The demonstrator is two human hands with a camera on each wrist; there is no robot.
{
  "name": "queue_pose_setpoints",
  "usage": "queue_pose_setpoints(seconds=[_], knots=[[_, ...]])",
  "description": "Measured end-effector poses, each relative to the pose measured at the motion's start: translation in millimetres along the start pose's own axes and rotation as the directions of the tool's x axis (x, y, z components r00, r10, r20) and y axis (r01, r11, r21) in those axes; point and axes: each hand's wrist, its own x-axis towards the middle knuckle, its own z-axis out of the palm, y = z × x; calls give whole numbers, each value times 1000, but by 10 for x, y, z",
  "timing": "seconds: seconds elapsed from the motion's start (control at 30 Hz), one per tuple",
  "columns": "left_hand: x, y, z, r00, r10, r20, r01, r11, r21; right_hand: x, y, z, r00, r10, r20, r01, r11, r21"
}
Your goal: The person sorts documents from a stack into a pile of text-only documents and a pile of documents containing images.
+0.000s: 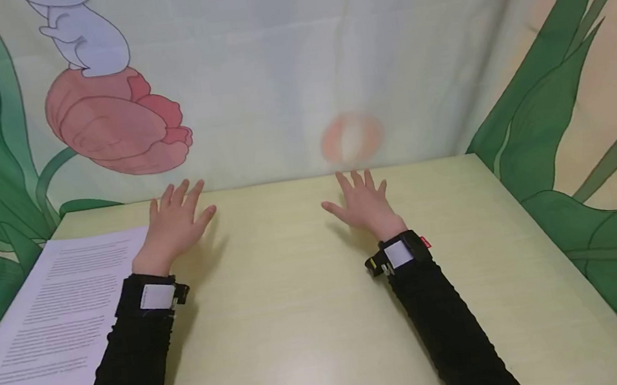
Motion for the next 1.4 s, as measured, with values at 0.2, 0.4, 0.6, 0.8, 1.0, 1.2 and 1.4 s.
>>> queue_pose_setpoints(seconds=[0.2,0.4,0.6,0.8,1.0,1.2,1.4], knots=[[-126,-259,-229,998,-64,-31,63,998,-11,31,12,-11,1000,-6,-12,6,1000,-10],[-339,-550,-365,992,-107,-61,106,994,-12,38,4,-46,1000,0,-17,0,1000,-15],[-712,-995,-348,984,-173,-43,173,985,11,20,10,-12,1000,3,11,-3,1000,-4],[-1150,-1436,-353,973,-230,-31,231,972,51,-6,-2,-6,1000,11,16,-11,1000,5],[-1514,-1704,-387,945,-326,-7,325,940,102,-10,0,-7,999,12,31,-12,1000,6],[-1720,-1919,-433,874,-477,97,460,874,153,-5,0,8,1000,7,30,-8,1000,15],[-1817,-2019,-483,827,-510,237,491,860,138,-9,-3,24,999,2,32,-2,1000,15]])
